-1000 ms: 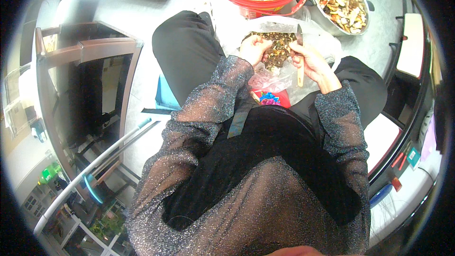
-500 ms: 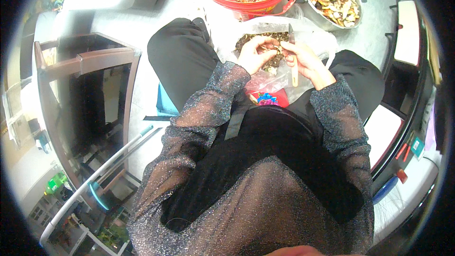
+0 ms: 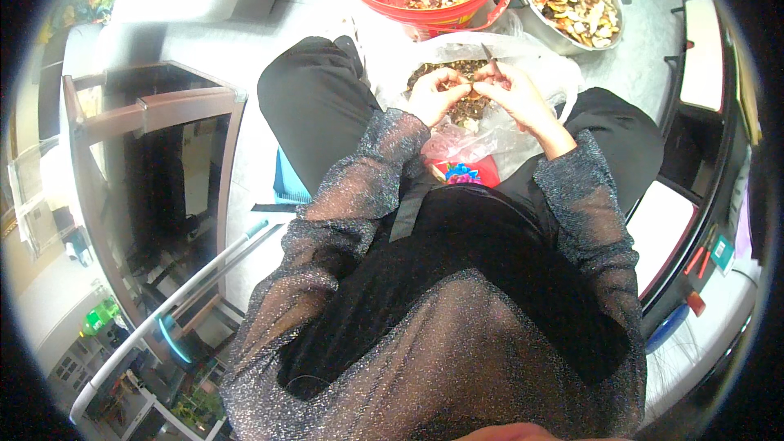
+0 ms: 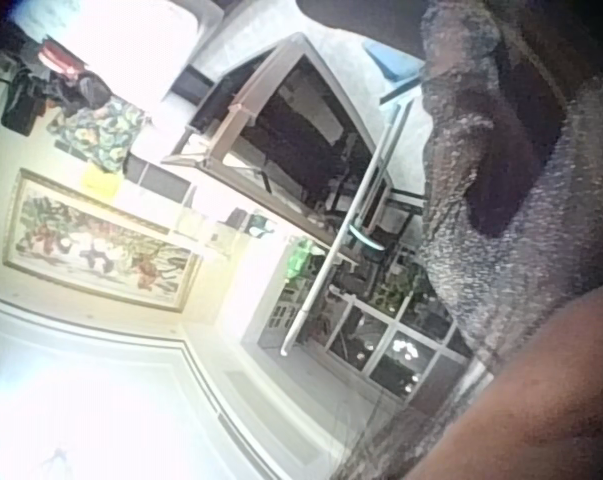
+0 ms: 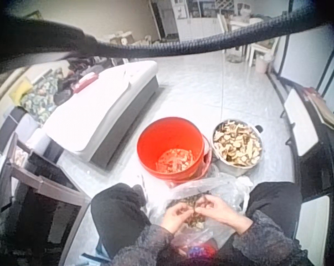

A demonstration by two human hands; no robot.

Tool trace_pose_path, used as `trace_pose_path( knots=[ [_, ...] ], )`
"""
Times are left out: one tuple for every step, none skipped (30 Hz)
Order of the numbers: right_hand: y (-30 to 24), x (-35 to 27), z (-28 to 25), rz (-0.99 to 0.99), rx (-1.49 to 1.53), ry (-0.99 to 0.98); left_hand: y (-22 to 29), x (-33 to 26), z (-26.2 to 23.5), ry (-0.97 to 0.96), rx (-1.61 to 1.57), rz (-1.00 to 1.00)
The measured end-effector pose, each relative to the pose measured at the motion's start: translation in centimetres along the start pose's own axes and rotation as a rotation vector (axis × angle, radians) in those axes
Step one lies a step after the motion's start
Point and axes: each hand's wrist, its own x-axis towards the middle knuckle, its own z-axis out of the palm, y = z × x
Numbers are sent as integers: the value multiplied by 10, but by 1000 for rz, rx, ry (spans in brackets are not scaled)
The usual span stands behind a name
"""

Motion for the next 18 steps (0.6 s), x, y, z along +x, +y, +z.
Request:
trace_pose_path(
  knots=[
    [1,3,4,-31,-11,-13,0,0,0,-6,40,12],
    [2,6,7,16,-55,-4,0,0,1,-7,28,11],
    [3,6,8,-49,3,-35,0,0,2,-7,16,11],
    [4,7,8,-36,28,-43,0,0,2,-5,13,-7],
    [4,7,8,50,15,-25,0,0,2,-4,19,9],
    [4,6,6,8,13,-26,-1,0,2,-1,36,7],
    [4,2,3,40,-26,0,-1,0,2,5,62,3],
    [5,0,0,73,-65,27,-1,0,1,5,30,8],
    [5,0,-1,68,-69,42,-2,0,1,8,8,10],
    [7,0,-2,64,-73,57,-3,0,2,10,-14,12],
    [9,2,-4,59,-78,72,-4,1,2,5,-73,6],
    [11,4,-4,-13,-81,79,-4,2,2,-1,-132,1],
    [13,8,-3,-85,-85,85,-5,3,1,-3,-177,-10],
    [15,10,-3,-77,-112,117,-6,3,1,-16,-216,-12],
    [17,11,-3,-158,-53,82,-6,4,0,-26,-241,-20],
    [17,12,-3,-158,-19,72,-6,4,0,-36,-265,-27],
    [17,11,-2,-115,8,73,-7,5,0,-33,-274,-34],
    [16,10,-2,-145,-52,70,-7,4,0,-30,-282,-40]
  ],
)
